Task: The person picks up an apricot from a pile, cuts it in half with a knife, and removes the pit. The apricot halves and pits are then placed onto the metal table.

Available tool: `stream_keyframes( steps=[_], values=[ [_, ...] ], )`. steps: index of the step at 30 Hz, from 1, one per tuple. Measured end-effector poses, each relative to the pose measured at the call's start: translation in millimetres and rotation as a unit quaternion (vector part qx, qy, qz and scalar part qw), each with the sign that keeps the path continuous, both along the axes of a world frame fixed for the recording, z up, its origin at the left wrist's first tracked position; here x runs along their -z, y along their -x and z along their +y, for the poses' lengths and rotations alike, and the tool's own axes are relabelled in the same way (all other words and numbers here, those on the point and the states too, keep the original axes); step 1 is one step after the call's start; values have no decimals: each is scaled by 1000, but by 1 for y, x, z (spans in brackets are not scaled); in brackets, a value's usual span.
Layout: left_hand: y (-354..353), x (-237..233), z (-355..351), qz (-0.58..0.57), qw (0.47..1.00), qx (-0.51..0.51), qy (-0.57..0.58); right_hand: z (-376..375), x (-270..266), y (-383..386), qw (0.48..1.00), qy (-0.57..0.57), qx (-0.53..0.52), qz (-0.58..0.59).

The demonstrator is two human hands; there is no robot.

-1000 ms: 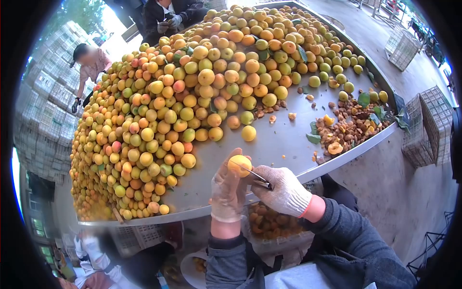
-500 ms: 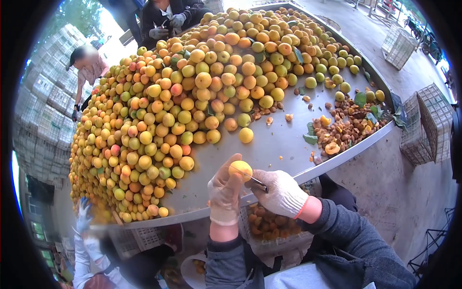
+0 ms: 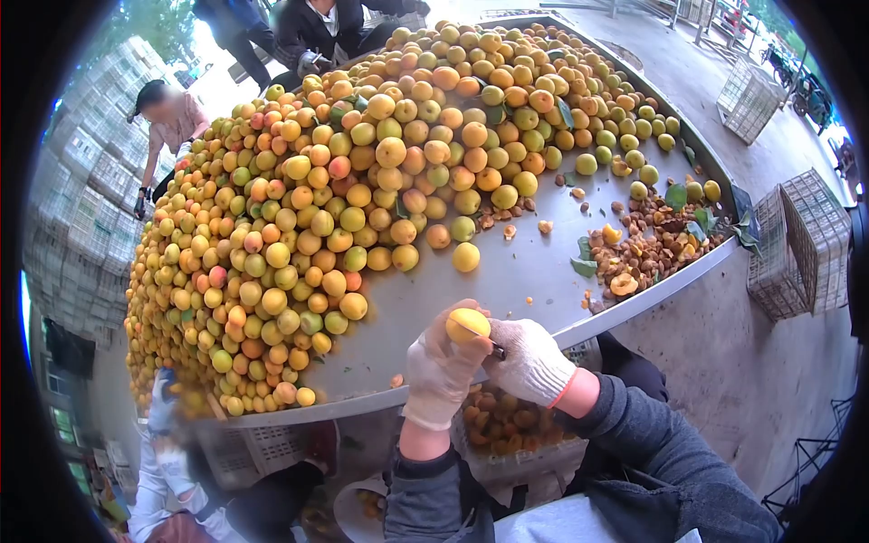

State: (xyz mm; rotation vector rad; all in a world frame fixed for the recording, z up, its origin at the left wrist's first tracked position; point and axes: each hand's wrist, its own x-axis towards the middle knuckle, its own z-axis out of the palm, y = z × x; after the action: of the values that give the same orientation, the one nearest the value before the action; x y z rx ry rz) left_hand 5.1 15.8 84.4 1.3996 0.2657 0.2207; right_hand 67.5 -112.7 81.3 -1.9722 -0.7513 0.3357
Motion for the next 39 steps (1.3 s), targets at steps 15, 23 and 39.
stream_keyframes(
  steps=[15, 23, 39],
  values=[
    [8, 6, 5, -39, 998, 8, -39, 1, 0, 2, 997, -51, -37, 39],
    [7, -9, 8, -80, 901, -40, -424, 1, 11, -3, 997, -4, -71, 32],
    [-2, 11, -12, -84, 967, -102, -217, -1, 3, -10, 987, 17, -126, 99]
  ],
)
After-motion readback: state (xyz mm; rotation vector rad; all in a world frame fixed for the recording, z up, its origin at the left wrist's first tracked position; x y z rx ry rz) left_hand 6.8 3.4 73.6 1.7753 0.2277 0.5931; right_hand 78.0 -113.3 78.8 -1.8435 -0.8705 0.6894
